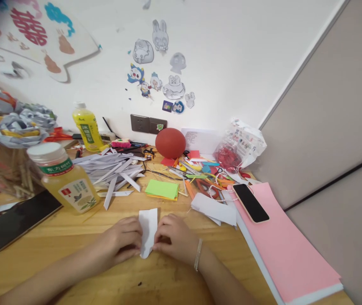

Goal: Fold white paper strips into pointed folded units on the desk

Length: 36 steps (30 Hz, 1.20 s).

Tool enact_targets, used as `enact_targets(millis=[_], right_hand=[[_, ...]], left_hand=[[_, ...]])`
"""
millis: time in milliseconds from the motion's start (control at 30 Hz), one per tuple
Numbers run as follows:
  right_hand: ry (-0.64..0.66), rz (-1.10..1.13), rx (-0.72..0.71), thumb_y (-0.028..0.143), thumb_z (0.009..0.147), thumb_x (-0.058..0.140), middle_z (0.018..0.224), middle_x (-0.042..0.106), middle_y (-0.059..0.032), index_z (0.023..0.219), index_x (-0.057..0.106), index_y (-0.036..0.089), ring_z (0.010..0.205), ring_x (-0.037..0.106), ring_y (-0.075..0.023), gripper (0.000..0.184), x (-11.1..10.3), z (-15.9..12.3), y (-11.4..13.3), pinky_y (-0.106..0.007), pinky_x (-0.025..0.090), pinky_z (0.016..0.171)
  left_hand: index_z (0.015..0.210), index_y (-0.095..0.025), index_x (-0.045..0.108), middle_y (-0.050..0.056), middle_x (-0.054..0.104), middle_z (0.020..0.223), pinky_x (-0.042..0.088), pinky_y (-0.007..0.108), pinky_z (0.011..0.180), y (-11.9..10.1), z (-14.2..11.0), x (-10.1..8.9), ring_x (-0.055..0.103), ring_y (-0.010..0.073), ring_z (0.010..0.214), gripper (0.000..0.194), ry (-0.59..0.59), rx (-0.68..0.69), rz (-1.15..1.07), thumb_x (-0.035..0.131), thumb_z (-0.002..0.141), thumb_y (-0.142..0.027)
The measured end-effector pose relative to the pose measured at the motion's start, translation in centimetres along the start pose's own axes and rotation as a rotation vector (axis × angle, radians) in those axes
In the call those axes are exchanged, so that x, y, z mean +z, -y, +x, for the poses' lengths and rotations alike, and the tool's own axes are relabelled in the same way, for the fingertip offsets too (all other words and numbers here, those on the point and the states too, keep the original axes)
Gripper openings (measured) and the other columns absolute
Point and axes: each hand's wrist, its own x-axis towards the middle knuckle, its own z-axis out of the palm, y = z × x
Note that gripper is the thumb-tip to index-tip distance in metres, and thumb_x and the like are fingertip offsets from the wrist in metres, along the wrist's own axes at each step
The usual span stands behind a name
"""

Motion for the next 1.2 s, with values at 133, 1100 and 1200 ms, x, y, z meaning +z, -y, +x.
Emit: enact_targets(millis=[133,1100,1200], right_hand=[[-0.001,-0.013,0.082,0.026,0.075,0.073,0.083,0.057,0.0006,0.073,0.061,0.019,0.082,0.052,-0.0151,0.013,0.2,0.1,0.4,-0.027,0.037,0.073],[-0.131,-0.113,0.129,0.020,0.082,0.059,0.078,0.052,-0.0002,0.075,0.057,0.019,0.077,0.047,-0.0155,0.007,1.1,-0.1,2.6,-0.028,0.035,0.071],[-0.041,-0.183,-0.142,0.025,0.087,0.051,0.081,0.056,-0.0029,0.089,0.062,0.020,0.075,0.046,-0.0169,0.011,0.5,-0.9,2.7,-0.031,0.035,0.069]], left_hand=[[0.072,-0.020,0.056,0.001,0.060,0.078,0.039,0.029,0.075,-0.1,0.1,0.7,0.052,0.0164,0.080,0.013,-0.033,-0.099,-0.015,0.055,0.085,-0.020],[0.070,-0.018,0.057,0.005,0.053,0.085,0.041,0.036,0.073,-2.0,0.9,2.0,0.049,0.0231,0.084,0.011,-0.112,-0.490,0.302,0.057,0.079,-0.025],[0.070,-0.019,0.056,0.005,0.052,0.085,0.041,0.037,0.074,-1.9,0.9,2.0,0.049,0.0237,0.086,0.011,-0.111,-0.486,0.291,0.057,0.079,-0.025]])
